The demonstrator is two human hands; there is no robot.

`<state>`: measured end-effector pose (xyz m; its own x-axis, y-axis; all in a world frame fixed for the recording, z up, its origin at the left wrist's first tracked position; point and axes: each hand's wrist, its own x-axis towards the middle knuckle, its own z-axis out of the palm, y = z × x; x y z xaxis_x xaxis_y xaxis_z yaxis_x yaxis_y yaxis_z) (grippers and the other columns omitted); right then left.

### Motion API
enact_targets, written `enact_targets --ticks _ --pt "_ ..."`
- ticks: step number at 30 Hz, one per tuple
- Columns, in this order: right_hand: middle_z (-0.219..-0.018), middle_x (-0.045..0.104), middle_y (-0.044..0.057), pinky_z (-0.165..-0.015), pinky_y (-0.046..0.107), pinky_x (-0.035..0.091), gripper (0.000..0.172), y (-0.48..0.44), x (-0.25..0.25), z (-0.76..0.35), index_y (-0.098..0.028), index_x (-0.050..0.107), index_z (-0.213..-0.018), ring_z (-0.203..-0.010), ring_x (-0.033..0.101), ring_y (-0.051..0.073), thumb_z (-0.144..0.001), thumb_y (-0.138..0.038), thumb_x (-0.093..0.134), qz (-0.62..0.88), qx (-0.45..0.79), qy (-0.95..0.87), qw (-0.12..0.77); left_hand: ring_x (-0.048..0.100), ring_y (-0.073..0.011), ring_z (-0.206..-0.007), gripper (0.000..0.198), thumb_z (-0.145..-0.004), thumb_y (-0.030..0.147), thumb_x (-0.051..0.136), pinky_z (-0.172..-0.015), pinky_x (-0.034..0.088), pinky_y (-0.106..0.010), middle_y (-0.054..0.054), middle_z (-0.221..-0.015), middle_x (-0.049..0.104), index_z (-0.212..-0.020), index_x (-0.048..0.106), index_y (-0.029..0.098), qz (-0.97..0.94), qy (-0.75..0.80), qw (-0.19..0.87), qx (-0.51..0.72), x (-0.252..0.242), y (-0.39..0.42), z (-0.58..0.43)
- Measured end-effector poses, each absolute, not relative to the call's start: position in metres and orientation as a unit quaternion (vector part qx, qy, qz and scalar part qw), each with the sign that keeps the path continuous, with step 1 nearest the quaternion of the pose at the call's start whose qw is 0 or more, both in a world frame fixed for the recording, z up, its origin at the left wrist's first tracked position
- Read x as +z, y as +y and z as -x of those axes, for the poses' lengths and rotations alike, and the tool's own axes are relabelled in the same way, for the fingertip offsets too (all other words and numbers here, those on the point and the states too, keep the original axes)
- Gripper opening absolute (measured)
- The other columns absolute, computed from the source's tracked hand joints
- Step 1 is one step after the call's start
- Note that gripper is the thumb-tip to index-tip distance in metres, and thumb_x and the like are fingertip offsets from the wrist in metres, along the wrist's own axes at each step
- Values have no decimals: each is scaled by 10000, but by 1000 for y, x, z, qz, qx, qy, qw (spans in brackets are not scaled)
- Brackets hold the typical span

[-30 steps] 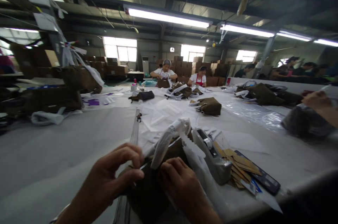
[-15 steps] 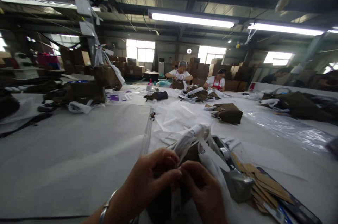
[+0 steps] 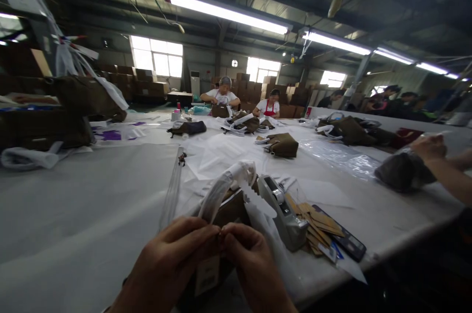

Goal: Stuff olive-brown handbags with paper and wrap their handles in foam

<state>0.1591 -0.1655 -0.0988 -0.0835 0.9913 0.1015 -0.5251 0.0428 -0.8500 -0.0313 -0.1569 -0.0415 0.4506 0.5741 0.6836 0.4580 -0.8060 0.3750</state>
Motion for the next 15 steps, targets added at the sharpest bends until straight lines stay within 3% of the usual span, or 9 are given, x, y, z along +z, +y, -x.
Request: enact_targets --ticks 7,15 --pt "-796 750 -5 -714 202 539 220 -170 -94 -158 -246 819 -867 -732 673 120 -694 -312 939 306 624 -346 630 714 -70 -821 106 -975 215 653 -768 541 -74 32 -947 708 -1048 706 271 -846 310 40 431 -37 -160 32" --pt "-890 787 2 -775 218 568 221 -169 -102 -153 -261 814 -906 -830 725 149 -716 -276 925 315 588 -350 658 726 -82 -781 162 -970 193 619 -716 558 -105 37 -908 736 -1047 728 284 -853 301 45 423 -37 -160 29"
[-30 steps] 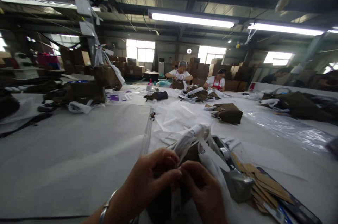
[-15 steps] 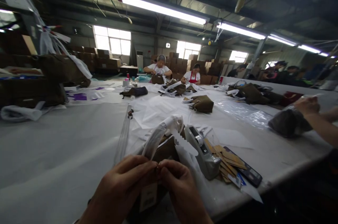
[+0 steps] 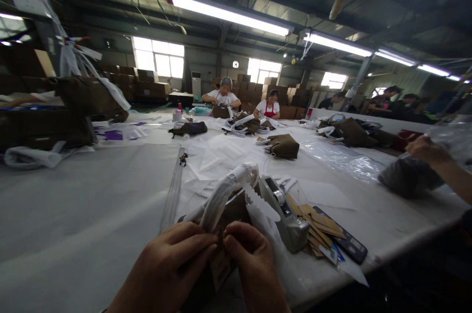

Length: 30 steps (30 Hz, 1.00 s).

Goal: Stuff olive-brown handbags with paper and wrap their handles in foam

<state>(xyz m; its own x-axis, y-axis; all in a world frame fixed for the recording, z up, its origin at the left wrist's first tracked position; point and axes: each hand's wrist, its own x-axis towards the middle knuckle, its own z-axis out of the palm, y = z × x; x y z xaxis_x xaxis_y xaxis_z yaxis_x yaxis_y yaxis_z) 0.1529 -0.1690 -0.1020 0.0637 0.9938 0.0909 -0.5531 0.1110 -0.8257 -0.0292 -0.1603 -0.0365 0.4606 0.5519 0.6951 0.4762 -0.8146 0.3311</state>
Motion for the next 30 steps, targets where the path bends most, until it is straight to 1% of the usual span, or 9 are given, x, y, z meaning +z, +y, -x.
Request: enact_targets --ticks 4,6,10,16,21,23,26,28,30 --pt "-856 781 12 -767 235 575 169 -171 -94 -149 -245 815 -851 -815 728 168 -722 -297 912 319 556 -398 656 713 -131 -726 123 -942 217 647 -646 571 -194 37 -832 730 -971 740 293 -851 336 29 401 -39 -163 26" --pt "-826 776 13 -744 230 574 156 -171 -91 -148 -241 814 -827 -788 722 166 -721 -307 907 327 535 -416 658 704 -141 -703 118 -937 226 649 -625 569 -213 37 -804 724 -942 744 296 -851 342 26 397 -39 -163 26" --pt "-792 760 16 -700 227 570 133 -171 -91 -144 -236 804 -805 -737 707 160 -737 -310 891 336 505 -432 668 710 -132 -697 138 -946 224 629 -608 562 -192 27 -788 723 -944 754 282 -843 340 39 414 -38 -163 24" --pt "-719 679 -1 -640 230 555 85 -172 -95 -139 -224 779 -749 -677 662 144 -763 -254 858 315 445 -467 696 710 -114 -675 174 -954 187 598 -598 551 -155 10 -772 712 -908 757 241 -833 323 53 446 -41 -163 24" --pt "-757 705 0 -673 219 560 78 -169 -91 -140 -242 794 -769 -718 685 152 -780 -165 797 360 390 -514 674 694 -118 -669 173 -973 218 599 -601 539 -161 6 -769 707 -920 760 246 -830 321 40 455 -49 -156 24" --pt "-813 741 12 -711 228 572 80 -170 -88 -146 -257 811 -830 -773 710 171 -813 -185 780 393 370 -537 648 707 -115 -711 143 -973 255 626 -645 548 -149 9 -822 725 -953 768 266 -830 319 62 454 -48 -155 29" --pt "-967 781 38 -794 268 585 140 -178 -92 -161 -283 816 -988 -890 729 208 -877 -241 741 441 295 -564 633 739 -120 -848 145 -956 332 668 -757 567 -132 21 -994 755 -1058 771 321 -806 351 131 458 -43 -155 50" --pt "-973 784 43 -827 294 581 136 -186 -102 -173 -292 815 -992 -905 727 220 -917 -280 701 472 234 -561 638 740 -144 -946 184 -947 413 669 -836 569 -143 19 -1062 761 -1063 776 321 -755 411 165 484 -43 -150 71" --pt "-922 778 44 -839 314 574 151 -196 -120 -181 -295 815 -934 -884 721 227 -944 -336 670 505 200 -550 635 738 -170 -1011 276 -938 508 650 -908 565 -170 4 -1069 777 -1052 780 292 -678 480 221 510 -51 -139 90"
